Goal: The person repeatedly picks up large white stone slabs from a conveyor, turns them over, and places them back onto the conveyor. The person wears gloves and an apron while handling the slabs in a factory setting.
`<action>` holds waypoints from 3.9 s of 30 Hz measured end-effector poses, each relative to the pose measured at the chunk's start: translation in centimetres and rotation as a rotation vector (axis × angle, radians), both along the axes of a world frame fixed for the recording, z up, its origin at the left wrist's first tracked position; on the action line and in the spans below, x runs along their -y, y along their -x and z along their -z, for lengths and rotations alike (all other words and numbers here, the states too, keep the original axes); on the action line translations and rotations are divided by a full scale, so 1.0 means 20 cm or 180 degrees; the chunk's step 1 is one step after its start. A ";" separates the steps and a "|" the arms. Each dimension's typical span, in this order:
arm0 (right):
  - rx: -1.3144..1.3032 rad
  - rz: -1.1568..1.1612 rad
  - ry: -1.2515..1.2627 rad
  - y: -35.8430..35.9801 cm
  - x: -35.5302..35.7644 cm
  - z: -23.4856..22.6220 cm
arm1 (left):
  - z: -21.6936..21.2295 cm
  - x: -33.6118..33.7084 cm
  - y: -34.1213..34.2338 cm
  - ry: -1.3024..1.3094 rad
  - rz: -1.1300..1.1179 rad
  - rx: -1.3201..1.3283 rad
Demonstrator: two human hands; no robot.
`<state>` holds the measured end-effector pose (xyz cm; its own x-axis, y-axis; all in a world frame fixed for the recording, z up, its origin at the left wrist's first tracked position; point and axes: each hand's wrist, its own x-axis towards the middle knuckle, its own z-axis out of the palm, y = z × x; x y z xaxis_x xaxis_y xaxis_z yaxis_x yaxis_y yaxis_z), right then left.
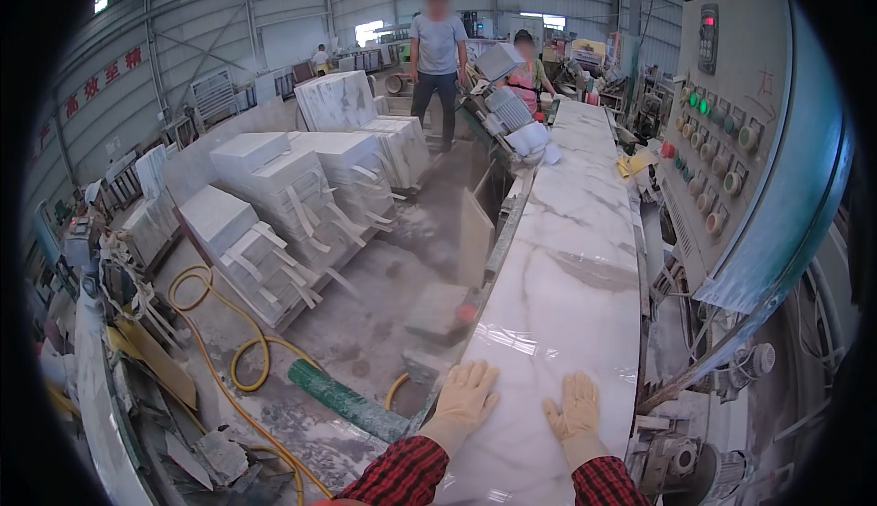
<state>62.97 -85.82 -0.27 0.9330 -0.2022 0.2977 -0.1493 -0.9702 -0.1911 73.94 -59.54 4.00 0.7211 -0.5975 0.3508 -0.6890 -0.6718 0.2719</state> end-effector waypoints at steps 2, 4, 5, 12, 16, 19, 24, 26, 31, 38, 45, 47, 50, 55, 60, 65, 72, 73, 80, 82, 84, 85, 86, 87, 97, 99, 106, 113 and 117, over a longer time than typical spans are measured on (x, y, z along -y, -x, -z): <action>-0.0012 -0.0017 0.0016 -0.01 0.00 -0.02 | 0.00 0.00 -0.01 0.0010 -0.0003 0.0018; -0.0028 -0.0005 -0.0014 -0.01 0.00 -0.03 | -0.01 0.01 -0.01 0.0012 0.0021 0.0061; -0.0036 0.0001 -0.0030 -0.01 0.00 -0.03 | -0.01 0.01 -0.01 0.0017 0.0035 0.0104; 0.0016 -0.0034 0.0017 -0.04 0.00 -0.03 | -0.07 0.03 -0.06 0.0096 0.0939 0.0258; -0.0082 0.0050 0.0137 -0.04 0.03 -0.02 | -0.09 0.08 -0.09 -0.0028 0.1069 -0.0036; -0.0087 0.0016 0.0127 -0.05 0.03 -0.03 | -0.07 0.07 -0.11 0.0097 0.1056 -0.0069; -0.0044 0.0019 0.0042 -0.08 0.02 -0.08 | -0.05 0.08 -0.14 0.0192 0.0976 -0.0167; -0.0025 0.0049 0.0025 -0.09 0.03 -0.08 | -0.06 0.08 -0.15 0.0183 0.0794 -0.0218; 0.0086 0.0006 -0.0046 -0.11 0.04 -0.09 | -0.04 0.09 -0.16 0.0081 0.0613 -0.0139; 0.0152 0.0111 -0.0106 -0.15 0.06 -0.04 | -0.03 0.10 -0.19 -0.0003 0.0603 -0.0242; 0.0374 0.0082 -0.0089 -0.16 0.13 0.01 | -0.04 0.12 -0.21 0.0301 0.0678 -0.0417; 0.0556 0.0056 0.0000 -0.17 0.14 0.02 | -0.03 0.14 -0.23 0.0221 0.0718 -0.0328; 0.0421 0.0099 -0.0073 -0.20 0.15 0.04 | -0.06 0.17 -0.23 -0.0101 0.0652 -0.0468; 0.0302 0.0172 -0.0200 -0.23 0.11 -0.05 | -0.05 0.16 -0.27 -0.0147 0.0607 -0.0379; 0.0231 0.0248 -0.0112 -0.23 0.11 -0.07 | -0.05 0.16 -0.28 0.0759 0.0679 0.0316; 0.0178 0.0230 -0.0121 -0.26 0.13 -0.05 | -0.01 0.16 -0.29 0.0658 0.0597 0.0342; 0.0197 0.0209 0.0025 -0.29 0.16 -0.03 | 0.08 0.20 -0.34 0.0355 0.0740 0.0210; 0.0210 0.0214 0.0031 -0.29 0.16 -0.04 | 0.10 0.21 -0.34 0.0360 0.1059 0.0320; 0.0189 0.0191 0.0110 -0.30 0.19 -0.01 | 0.08 0.24 -0.34 0.0235 0.1549 0.0132; 0.0245 0.0170 0.0115 -0.31 0.20 0.01 | 0.07 0.24 -0.35 0.0249 0.1534 0.0108; 0.0263 0.0163 0.0107 -0.31 0.20 0.01 | 0.06 0.24 -0.36 0.0259 0.1556 0.0059; 0.0252 0.0165 0.0096 -0.31 0.19 0.00 | 0.05 0.24 -0.36 0.0258 0.1556 0.0042; 0.0242 0.0169 0.0086 -0.31 0.18 -0.01 | 0.05 0.24 -0.36 0.0258 0.1559 0.0025; 0.0271 0.0215 0.0088 -0.27 0.16 -0.01 | 0.04 0.24 -0.37 0.0262 0.1542 0.0033; 0.0073 0.0122 0.0015 0.13 -0.12 -0.03 | 0.02 0.25 -0.40 0.0352 0.1540 -0.0010; 0.0075 0.0121 0.0021 0.13 -0.11 -0.02 | 0.02 0.25 -0.39 0.0362 0.1531 0.0047; -0.0024 0.0207 -0.0052 0.09 -0.10 -0.05 | 0.07 0.28 -0.42 0.0392 0.1472 0.0050; 0.0197 0.0090 -0.0021 0.04 0.01 0.05 | 0.06 0.24 -0.28 0.0189 0.1053 -0.0133; 0.0244 0.0230 -0.0026 0.02 0.03 0.08 | 0.01 -0.04 0.04 0.0202 0.1019 0.0069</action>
<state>62.59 -86.35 -1.87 0.8905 -0.2708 0.3657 -0.2034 -0.9558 -0.2124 73.04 -58.76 3.78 0.4919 -0.7692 0.4079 -0.8687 -0.4022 0.2892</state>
